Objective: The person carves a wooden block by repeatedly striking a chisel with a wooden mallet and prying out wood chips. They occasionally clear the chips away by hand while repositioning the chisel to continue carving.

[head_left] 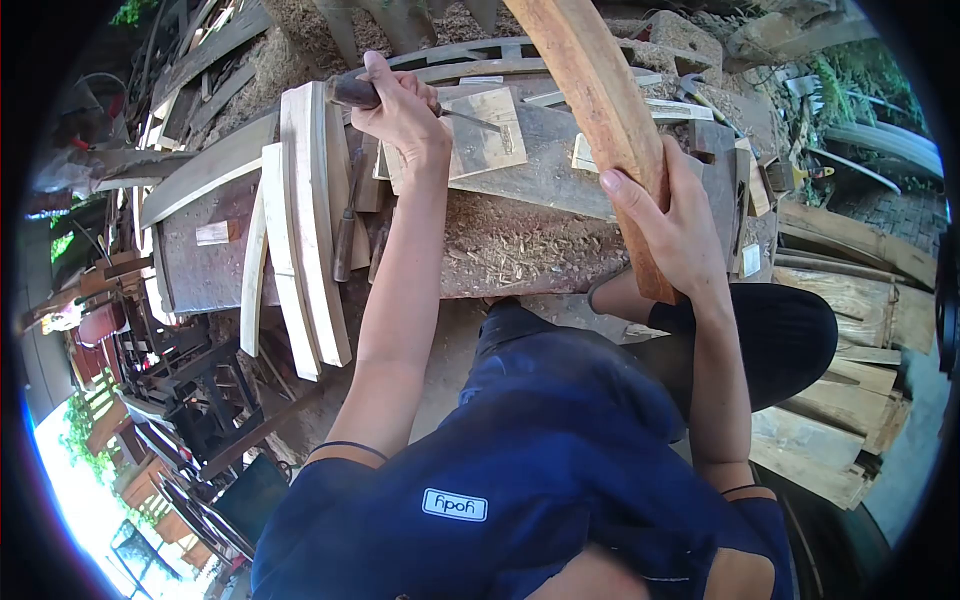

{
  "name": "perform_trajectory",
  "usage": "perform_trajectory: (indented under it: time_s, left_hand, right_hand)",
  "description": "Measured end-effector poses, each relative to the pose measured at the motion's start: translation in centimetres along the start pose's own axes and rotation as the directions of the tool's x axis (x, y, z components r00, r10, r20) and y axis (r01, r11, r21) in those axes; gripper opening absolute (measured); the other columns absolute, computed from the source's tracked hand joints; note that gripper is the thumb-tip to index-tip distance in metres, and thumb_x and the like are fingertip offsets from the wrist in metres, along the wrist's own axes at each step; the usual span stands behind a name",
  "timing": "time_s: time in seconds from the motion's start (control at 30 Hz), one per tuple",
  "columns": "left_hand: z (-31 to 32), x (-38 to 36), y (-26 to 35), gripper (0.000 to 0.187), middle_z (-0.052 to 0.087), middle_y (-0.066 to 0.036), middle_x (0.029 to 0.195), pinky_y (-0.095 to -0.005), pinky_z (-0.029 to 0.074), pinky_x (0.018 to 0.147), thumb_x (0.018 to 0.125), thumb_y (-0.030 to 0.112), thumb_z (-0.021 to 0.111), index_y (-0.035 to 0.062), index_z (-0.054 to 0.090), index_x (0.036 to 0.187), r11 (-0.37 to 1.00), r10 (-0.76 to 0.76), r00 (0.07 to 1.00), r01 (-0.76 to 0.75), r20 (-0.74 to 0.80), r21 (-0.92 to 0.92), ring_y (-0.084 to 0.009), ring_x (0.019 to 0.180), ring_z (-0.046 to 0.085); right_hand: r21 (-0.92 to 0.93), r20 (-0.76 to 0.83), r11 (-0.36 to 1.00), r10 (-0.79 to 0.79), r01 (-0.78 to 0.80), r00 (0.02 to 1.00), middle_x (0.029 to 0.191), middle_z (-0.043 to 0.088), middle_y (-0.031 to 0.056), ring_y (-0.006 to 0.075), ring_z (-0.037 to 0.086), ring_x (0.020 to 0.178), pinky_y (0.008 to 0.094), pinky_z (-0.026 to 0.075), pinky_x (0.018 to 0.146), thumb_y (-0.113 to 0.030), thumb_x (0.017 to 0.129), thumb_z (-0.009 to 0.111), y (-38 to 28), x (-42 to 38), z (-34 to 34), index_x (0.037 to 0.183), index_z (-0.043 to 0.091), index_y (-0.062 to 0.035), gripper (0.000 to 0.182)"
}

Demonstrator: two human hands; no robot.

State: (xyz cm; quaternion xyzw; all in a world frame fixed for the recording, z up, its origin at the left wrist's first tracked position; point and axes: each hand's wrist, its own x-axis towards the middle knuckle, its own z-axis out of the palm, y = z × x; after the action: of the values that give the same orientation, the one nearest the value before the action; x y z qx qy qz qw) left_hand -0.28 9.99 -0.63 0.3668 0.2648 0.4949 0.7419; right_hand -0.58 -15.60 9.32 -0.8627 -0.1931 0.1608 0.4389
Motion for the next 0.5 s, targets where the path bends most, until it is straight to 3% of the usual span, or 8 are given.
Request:
perform_trajectory:
  time_s: [0.47, 0.5]
  left_hand:
    - [1.2, -0.9, -0.9, 0.044, 0.038, 0.004, 0.049, -0.0253, 0.024, 0.039, 0.099, 0.027, 0.061, 0.0111, 0.033, 0.068, 0.994, 0.053, 0.997, -0.058, 0.059, 0.096, -0.0053, 0.042, 0.034]
    - [0.8, -0.5, -2.1, 0.042, 0.04, 0.004, 0.05, -0.0252, 0.026, 0.041, 0.099, 0.026, 0.06, 0.0108, 0.035, 0.068, 0.977, 0.142, 0.984, -0.157, 0.107, 0.145, -0.0054, 0.043, 0.035]
  right_hand:
    - [-0.001, 0.013, 1.0, -0.019, 0.019, 1.0, 0.083, 0.066, 0.0227, 0.0325, 0.068, 0.077, 0.0397, 0.052, 0.07, -0.053, 0.083, 0.07, 0.4, 1.7, 0.8, 0.111, 0.054, 0.005, 0.066]
    - [0.015, 0.011, 0.996, -0.091, 0.091, 0.996, 0.083, 0.066, 0.0226, 0.0324, 0.069, 0.076, 0.0401, 0.051, 0.069, -0.05, 0.083, 0.071, -0.4, 2.3, 0.8, 0.111, 0.055, 0.0044, 0.064]
